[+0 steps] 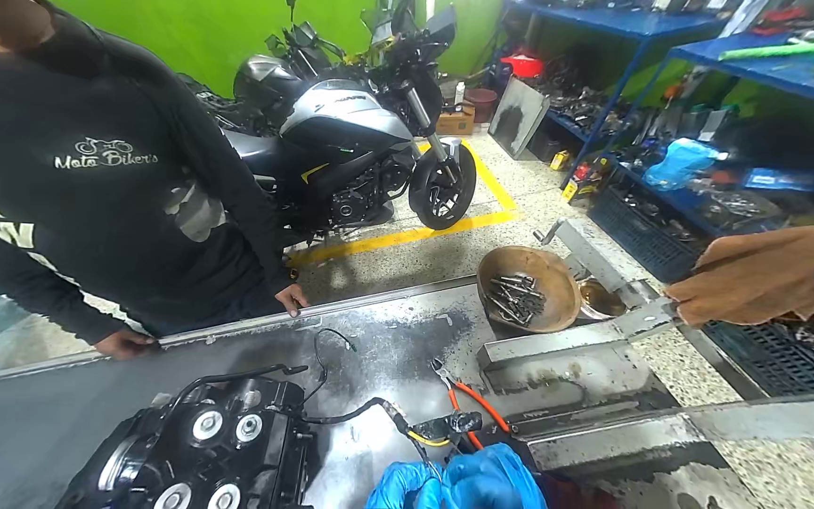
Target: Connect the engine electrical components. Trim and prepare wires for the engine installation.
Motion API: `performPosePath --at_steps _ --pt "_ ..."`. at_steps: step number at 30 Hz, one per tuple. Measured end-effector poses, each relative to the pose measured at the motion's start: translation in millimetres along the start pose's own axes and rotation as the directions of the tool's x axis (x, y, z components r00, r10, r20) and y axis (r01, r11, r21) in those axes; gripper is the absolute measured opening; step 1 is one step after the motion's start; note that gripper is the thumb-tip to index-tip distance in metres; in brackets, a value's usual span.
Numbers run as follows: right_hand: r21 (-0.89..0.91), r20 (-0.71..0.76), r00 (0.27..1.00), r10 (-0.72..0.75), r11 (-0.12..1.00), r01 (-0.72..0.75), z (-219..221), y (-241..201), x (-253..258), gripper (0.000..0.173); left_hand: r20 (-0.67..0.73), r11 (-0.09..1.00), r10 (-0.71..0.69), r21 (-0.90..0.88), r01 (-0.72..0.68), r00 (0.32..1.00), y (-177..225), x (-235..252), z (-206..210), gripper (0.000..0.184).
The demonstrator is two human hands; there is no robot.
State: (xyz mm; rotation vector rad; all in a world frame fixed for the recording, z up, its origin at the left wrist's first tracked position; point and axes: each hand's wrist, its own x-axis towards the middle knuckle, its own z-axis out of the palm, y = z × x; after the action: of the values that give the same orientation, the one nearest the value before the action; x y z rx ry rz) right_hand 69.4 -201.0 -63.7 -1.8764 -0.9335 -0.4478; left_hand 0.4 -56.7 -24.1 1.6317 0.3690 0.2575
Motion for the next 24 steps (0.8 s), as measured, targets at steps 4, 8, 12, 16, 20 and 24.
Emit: performPosePath --at_steps 4,8,12,16,20,24 --pt "0.576 0.219 0.608 0.763 0.402 -0.712 12 -32 9 0.024 -0.007 0.992 0.104 0.077 -0.103 0.995 -15 -1 1 0.014" --pt "0.619 0.592 0.219 0.776 -0.264 -0.74 -6 -40 29 0.019 0.008 0.973 0.209 0.098 -0.209 0.978 -24 -3 -1 0.016" --pt "0.677 0.196 0.722 0.663 0.441 -0.589 -2 -28 3 0.026 -0.003 0.994 0.113 0.005 -0.113 0.994 -6 5 -4 0.012" --pt "0.05 -0.004 0.999 0.044 0.998 -0.044 -7 -1 -5 0.018 -0.032 0.999 0.046 -0.024 -0.046 0.998 3 2 -2 0.01" --pt "-0.186 0.17 0.96 -0.223 0.949 0.254 -19 3 11 0.015 -0.027 0.998 0.054 -0.022 -0.054 0.998 1 0 -1 0.009" --pt "-0.198 0.189 0.943 -0.272 0.931 0.308 -20 6 13 0.014 -0.018 0.998 0.068 -0.009 -0.068 0.998 0 0 -2 0.009"
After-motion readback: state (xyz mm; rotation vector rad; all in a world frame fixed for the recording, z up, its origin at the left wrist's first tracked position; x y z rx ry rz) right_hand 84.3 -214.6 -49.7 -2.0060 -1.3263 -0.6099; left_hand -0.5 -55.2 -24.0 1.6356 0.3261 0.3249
